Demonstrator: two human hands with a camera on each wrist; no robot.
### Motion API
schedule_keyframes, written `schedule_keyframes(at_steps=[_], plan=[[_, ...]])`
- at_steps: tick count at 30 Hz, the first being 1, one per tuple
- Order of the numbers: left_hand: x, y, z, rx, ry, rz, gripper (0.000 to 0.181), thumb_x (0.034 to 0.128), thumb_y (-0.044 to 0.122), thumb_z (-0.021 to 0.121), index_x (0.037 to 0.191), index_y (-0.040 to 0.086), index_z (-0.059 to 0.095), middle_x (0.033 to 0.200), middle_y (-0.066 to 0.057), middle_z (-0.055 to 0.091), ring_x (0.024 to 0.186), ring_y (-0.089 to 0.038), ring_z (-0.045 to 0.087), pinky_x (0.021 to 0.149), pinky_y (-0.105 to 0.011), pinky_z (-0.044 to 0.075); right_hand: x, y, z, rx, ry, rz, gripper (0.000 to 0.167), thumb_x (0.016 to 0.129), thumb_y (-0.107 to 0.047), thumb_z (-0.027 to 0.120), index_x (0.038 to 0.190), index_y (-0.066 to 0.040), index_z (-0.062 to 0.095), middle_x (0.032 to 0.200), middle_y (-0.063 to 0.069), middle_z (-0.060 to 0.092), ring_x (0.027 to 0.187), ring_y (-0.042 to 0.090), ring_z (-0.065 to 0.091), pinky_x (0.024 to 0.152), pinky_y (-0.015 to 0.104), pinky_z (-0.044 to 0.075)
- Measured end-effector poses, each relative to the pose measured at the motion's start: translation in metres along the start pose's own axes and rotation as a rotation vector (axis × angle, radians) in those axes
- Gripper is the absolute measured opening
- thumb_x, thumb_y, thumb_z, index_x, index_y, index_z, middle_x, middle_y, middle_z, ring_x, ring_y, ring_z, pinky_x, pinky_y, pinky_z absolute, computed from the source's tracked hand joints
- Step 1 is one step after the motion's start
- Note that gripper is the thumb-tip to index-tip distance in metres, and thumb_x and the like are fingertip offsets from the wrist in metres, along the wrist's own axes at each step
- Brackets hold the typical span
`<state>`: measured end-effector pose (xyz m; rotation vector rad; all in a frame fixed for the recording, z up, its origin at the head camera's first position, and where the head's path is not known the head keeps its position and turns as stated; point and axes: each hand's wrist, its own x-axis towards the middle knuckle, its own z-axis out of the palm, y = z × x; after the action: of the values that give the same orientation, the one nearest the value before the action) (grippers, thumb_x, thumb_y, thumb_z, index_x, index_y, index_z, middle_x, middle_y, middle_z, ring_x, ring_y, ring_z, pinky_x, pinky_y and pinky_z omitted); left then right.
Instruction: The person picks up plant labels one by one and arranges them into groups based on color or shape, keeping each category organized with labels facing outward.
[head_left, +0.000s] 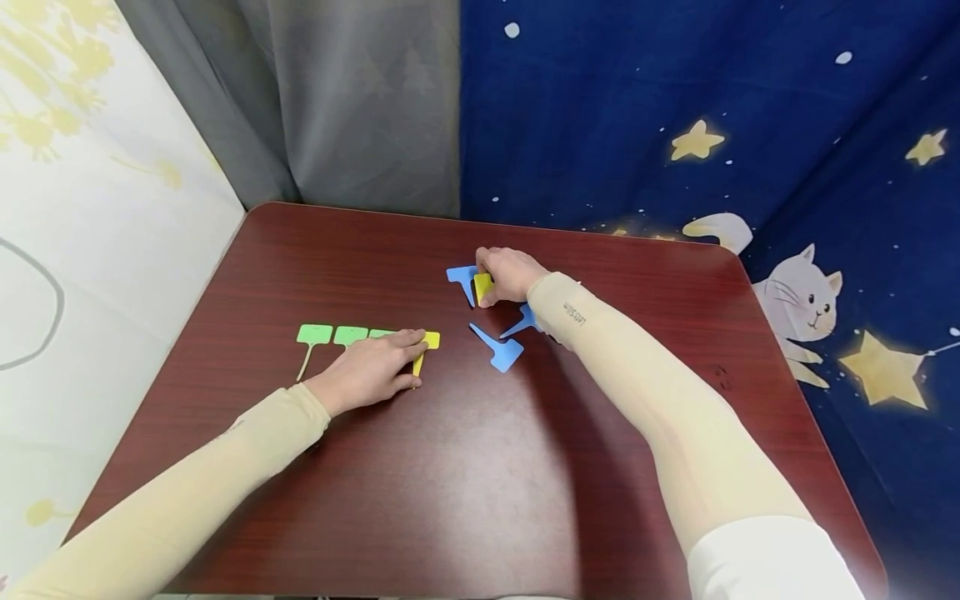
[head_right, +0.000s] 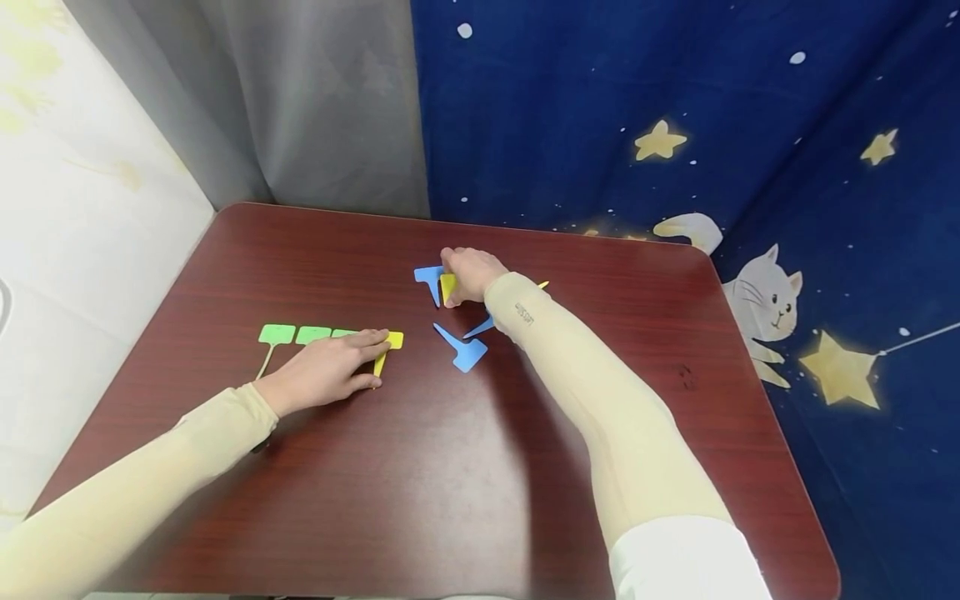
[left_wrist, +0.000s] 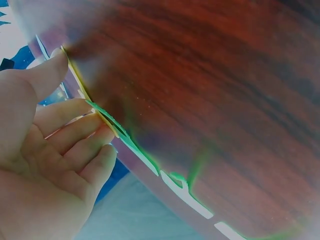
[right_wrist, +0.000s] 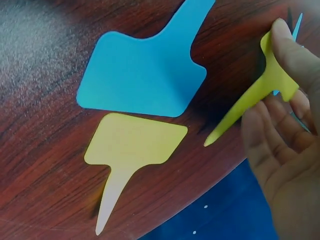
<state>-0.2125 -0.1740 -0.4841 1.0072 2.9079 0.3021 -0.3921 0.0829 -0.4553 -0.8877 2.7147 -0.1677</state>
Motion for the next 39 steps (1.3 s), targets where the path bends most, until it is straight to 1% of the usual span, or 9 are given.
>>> schedule_keyframes(at_steps=[6,9,12,17,22,29,33,36,39], plan=[[0.001,-0.002,0.001,0.007,0.005,0.016,0.06,0.0914,0.035,0.076,0.139,0.002,0.06,0.148,-0.017,0.05,0.133,-0.031,0.052,0.091,-0.05,0.053,-0.005,0.0,-0.004,0.091,0.044,-0.022,0.037,0.085,-0.025,0.084,0.101,-0.013,0.053,0.087,0.003,0.06,0.082,0.021,0.056,0.077,0.033,0.048],[0.001,-0.002,-0.001,0.002,0.009,0.02,0.061,0.0902,0.035,0.077,0.138,0.002,0.061,0.147,-0.017,0.052,0.131,-0.031,0.054,0.09,-0.05,0.054,-0.006,0.0,-0.008,0.111,0.062,-0.046,0.031,0.086,-0.021,0.083,0.097,-0.012,0.055,0.086,0.003,0.06,0.081,0.022,0.057,0.077,0.033,0.049],[0.002,-0.003,-0.004,0.0,-0.005,0.014,0.06,0.0899,0.036,0.077,0.138,0.003,0.061,0.147,-0.017,0.052,0.131,-0.03,0.055,0.089,-0.049,0.054,-0.008,-0.001,-0.014,0.139,0.07,-0.066,0.027,0.087,-0.019,0.082,0.097,-0.012,0.057,0.087,0.003,0.061,0.082,0.021,0.058,0.077,0.033,0.05],[0.003,-0.005,-0.007,-0.005,-0.018,0.007,0.057,0.0906,0.035,0.076,0.137,0.005,0.063,0.147,-0.016,0.052,0.131,-0.03,0.054,0.091,-0.051,0.052,-0.012,-0.005,-0.023,0.182,0.071,-0.076,0.028,0.087,-0.016,0.082,0.1,-0.013,0.057,0.091,0.002,0.061,0.084,0.02,0.058,0.077,0.033,0.051],[0.004,-0.004,-0.009,-0.014,-0.03,-0.014,0.054,0.0919,0.034,0.075,0.136,0.005,0.064,0.147,-0.016,0.052,0.132,-0.03,0.053,0.095,-0.053,0.05,-0.016,-0.011,-0.032,0.218,0.077,-0.068,0.031,0.086,-0.014,0.082,0.105,-0.014,0.057,0.094,0.002,0.06,0.086,0.02,0.057,0.078,0.032,0.052],[0.006,-0.002,-0.009,-0.035,-0.03,-0.032,0.051,0.0923,0.032,0.074,0.135,0.005,0.065,0.146,-0.015,0.053,0.132,-0.03,0.054,0.095,-0.053,0.05,-0.024,-0.017,-0.038,0.249,0.097,-0.101,0.031,0.089,-0.013,0.079,0.116,-0.015,0.064,0.094,-0.001,0.061,0.086,0.019,0.056,0.077,0.03,0.052],[0.007,-0.002,-0.007,-0.053,-0.029,-0.034,0.05,0.092,0.031,0.075,0.134,0.006,0.066,0.146,-0.014,0.054,0.13,-0.031,0.056,0.093,-0.052,0.051,-0.03,-0.021,-0.038,0.326,0.109,-0.106,0.025,0.09,-0.012,0.078,0.11,-0.014,0.065,0.09,0.001,0.063,0.079,0.019,0.06,0.071,0.031,0.054],[0.008,-0.003,-0.007,-0.057,-0.023,-0.026,0.048,0.0915,0.03,0.075,0.132,0.006,0.067,0.144,-0.015,0.055,0.127,-0.031,0.058,0.091,-0.051,0.052,-0.035,-0.023,-0.037,0.405,0.114,-0.083,0.022,0.09,-0.011,0.078,0.104,-0.014,0.061,0.088,0.003,0.065,0.076,0.022,0.067,0.07,0.03,0.056],[0.009,-0.002,-0.007,-0.058,-0.014,-0.011,0.046,0.0906,0.029,0.077,0.129,0.005,0.069,0.143,-0.015,0.056,0.124,-0.032,0.06,0.089,-0.052,0.053,-0.039,-0.025,-0.032,0.493,0.123,-0.048,0.022,0.09,-0.009,0.078,0.1,-0.011,0.058,0.089,0.004,0.067,0.076,0.026,0.072,0.071,0.029,0.058]])
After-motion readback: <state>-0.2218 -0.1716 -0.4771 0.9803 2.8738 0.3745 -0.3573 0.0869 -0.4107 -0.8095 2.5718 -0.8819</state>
